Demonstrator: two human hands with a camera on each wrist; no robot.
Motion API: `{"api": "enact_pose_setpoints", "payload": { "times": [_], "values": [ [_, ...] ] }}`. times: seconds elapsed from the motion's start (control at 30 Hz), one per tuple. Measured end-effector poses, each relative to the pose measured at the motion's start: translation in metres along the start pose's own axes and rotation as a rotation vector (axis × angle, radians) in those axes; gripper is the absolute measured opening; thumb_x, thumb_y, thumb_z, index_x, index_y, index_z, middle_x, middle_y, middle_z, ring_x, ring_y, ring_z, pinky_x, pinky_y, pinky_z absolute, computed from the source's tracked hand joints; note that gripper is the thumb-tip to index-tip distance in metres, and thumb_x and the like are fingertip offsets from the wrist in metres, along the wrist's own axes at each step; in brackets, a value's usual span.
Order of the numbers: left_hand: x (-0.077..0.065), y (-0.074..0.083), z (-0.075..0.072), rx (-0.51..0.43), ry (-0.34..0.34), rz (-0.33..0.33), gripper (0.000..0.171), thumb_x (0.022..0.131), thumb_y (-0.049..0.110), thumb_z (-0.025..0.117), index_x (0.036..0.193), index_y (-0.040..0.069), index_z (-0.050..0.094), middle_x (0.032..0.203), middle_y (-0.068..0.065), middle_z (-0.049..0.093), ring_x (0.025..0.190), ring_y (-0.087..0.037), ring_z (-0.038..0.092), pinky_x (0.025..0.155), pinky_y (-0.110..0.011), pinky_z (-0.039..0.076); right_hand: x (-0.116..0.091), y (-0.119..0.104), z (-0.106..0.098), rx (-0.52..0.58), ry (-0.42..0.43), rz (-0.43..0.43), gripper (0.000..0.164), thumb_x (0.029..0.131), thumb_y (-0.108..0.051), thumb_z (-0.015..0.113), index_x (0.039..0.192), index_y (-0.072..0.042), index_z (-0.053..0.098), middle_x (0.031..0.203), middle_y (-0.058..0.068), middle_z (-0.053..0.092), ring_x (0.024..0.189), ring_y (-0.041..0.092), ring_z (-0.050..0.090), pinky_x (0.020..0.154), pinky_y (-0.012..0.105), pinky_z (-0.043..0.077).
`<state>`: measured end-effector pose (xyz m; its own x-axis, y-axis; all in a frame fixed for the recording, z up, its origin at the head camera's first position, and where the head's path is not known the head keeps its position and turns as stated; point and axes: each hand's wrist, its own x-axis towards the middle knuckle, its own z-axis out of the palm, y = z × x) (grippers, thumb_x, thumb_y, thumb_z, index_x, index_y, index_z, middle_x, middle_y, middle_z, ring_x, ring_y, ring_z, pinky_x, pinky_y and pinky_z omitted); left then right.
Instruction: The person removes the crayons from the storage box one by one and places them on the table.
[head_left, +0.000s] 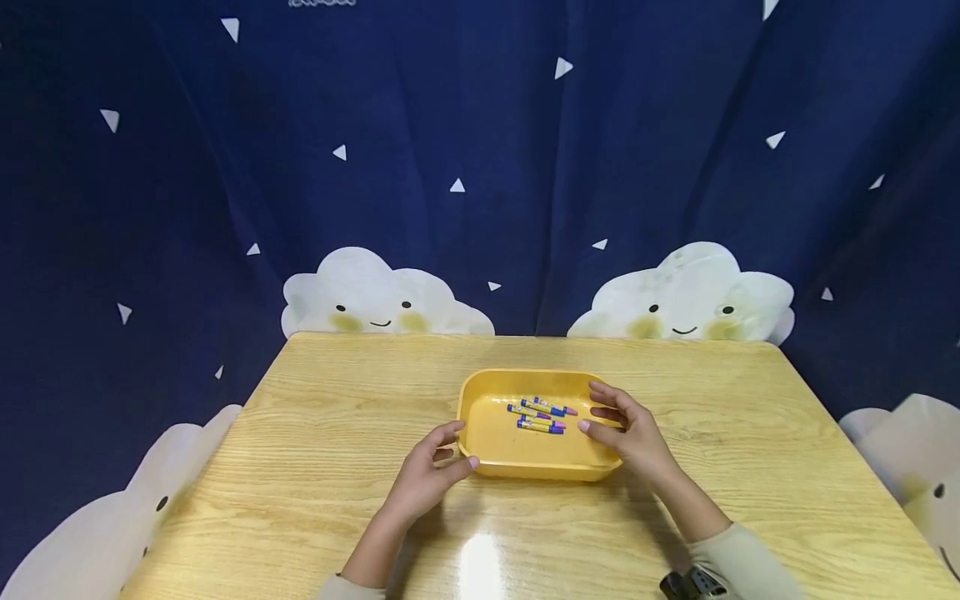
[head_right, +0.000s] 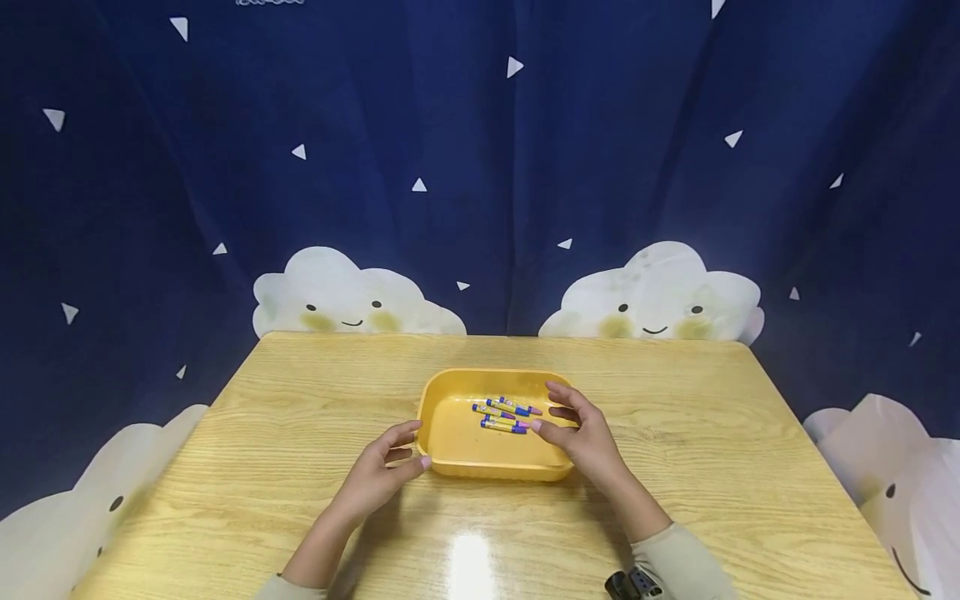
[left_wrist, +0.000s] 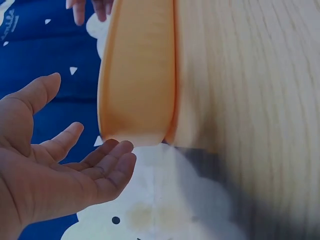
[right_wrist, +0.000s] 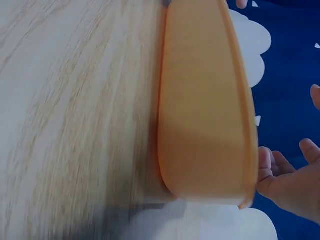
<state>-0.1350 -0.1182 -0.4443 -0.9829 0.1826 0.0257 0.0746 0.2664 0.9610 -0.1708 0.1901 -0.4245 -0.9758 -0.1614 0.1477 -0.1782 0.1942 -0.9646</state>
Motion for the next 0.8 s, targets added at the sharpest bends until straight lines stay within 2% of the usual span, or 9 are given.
{"api": "enact_pose_setpoints", "payload": {
  "times": [0.2,0.37,0.6,0.7,0.8],
  "values": [
    [0.005,-0.006,0.006,-0.033,-0.021,-0.005,0.066,0.083,0.027,0.071,0.137,0.004,0.041,0.129,-0.026,0.043,0.106,-0.038,0.051,0.077,-0.039,0.050,0.008,0.008,0.007,-0.027,-0.036,0.045,0.064,0.084,-0.016,0.071,0.139,-0.006,0.040,0.132,0.020,0.042,0.116,0.038,0.043,0.081,0.028,0.047],
    [0.009,-0.009,0.009,-0.068,-0.035,-0.010,0.074,0.083,0.021,0.072,0.141,0.000,0.032,0.124,-0.028,0.046,0.100,-0.034,0.057,0.075,-0.035,0.051,0.016,0.013,0.010,-0.058,-0.029,0.074,0.062,0.084,-0.018,0.071,0.137,-0.006,0.042,0.132,0.022,0.042,0.114,0.037,0.044,0.083,0.032,0.046],
    [0.012,-0.013,0.012,-0.034,-0.023,-0.065,0.078,0.081,0.021,0.073,0.143,0.006,0.029,0.119,-0.025,0.051,0.098,-0.029,0.060,0.078,-0.040,0.050,0.029,0.021,0.019,-0.071,-0.061,0.119,0.057,0.086,-0.012,0.068,0.135,0.001,0.043,0.131,0.031,0.038,0.110,0.038,0.049,0.084,0.038,0.045],
    [0.013,-0.013,0.012,-0.002,-0.011,-0.088,0.078,0.080,0.022,0.074,0.143,0.010,0.030,0.113,-0.022,0.051,0.094,-0.028,0.060,0.076,-0.041,0.050,0.034,0.025,0.024,-0.064,-0.055,0.181,0.057,0.084,-0.013,0.069,0.134,0.000,0.046,0.130,0.030,0.039,0.111,0.038,0.047,0.082,0.041,0.046],
    [0.015,-0.012,0.012,0.013,-0.006,-0.109,0.078,0.078,0.023,0.076,0.142,0.013,0.032,0.107,-0.018,0.050,0.090,-0.025,0.058,0.071,-0.039,0.049,0.039,0.029,0.027,-0.059,-0.038,0.244,0.054,0.083,-0.013,0.070,0.131,0.000,0.050,0.125,0.028,0.043,0.106,0.036,0.047,0.074,0.040,0.046]
  ]
}}
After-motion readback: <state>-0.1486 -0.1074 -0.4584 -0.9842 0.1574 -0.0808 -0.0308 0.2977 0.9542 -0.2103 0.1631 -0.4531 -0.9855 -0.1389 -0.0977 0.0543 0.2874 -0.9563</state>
